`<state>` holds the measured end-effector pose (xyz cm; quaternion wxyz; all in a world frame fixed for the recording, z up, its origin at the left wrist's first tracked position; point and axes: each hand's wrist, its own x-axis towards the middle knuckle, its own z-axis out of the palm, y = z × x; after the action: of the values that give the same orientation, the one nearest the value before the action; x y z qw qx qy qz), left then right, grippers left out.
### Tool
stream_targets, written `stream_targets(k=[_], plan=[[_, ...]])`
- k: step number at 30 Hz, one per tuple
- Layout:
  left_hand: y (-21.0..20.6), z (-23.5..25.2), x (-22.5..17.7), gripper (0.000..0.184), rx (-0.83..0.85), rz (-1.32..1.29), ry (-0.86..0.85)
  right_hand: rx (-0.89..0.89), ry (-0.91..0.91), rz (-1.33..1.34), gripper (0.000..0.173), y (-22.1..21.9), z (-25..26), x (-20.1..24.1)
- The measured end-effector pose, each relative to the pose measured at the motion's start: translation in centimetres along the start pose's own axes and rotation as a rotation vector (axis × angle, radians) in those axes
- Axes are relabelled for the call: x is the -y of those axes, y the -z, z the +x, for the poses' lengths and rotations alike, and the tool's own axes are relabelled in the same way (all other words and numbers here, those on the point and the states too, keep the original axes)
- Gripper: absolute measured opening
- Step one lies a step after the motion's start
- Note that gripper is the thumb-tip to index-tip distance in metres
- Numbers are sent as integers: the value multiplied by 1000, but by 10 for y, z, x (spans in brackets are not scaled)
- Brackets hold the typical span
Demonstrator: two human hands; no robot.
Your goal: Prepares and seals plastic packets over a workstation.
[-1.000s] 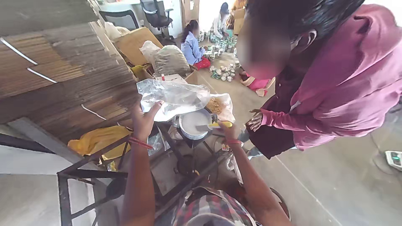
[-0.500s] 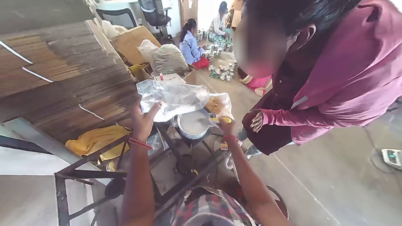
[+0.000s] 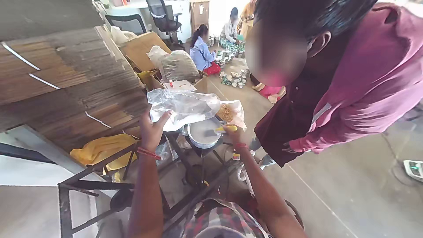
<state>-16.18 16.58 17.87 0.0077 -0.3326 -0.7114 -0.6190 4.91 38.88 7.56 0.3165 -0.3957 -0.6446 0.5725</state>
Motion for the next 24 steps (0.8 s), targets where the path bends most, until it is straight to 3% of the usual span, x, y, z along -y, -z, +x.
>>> stream_targets(k=[2,6,13,18,24], plan=[[0,1,0,51,0,-16,-14,23,-6,-72,22,9,-2,6],[-1,-1,1,50,-4,-13,-19,-95,11,-92,22,8,5,6],[-4,-1,0,53,-26,-63,4,55,-32,-89,23,10,-8,19],[-3,-3,-2,50,-23,-27,18,-108,-22,-97,22,9,0,13],[-4,-2,2,47,-17,-10,17,47,-40,-34,20,13,-9,18]])
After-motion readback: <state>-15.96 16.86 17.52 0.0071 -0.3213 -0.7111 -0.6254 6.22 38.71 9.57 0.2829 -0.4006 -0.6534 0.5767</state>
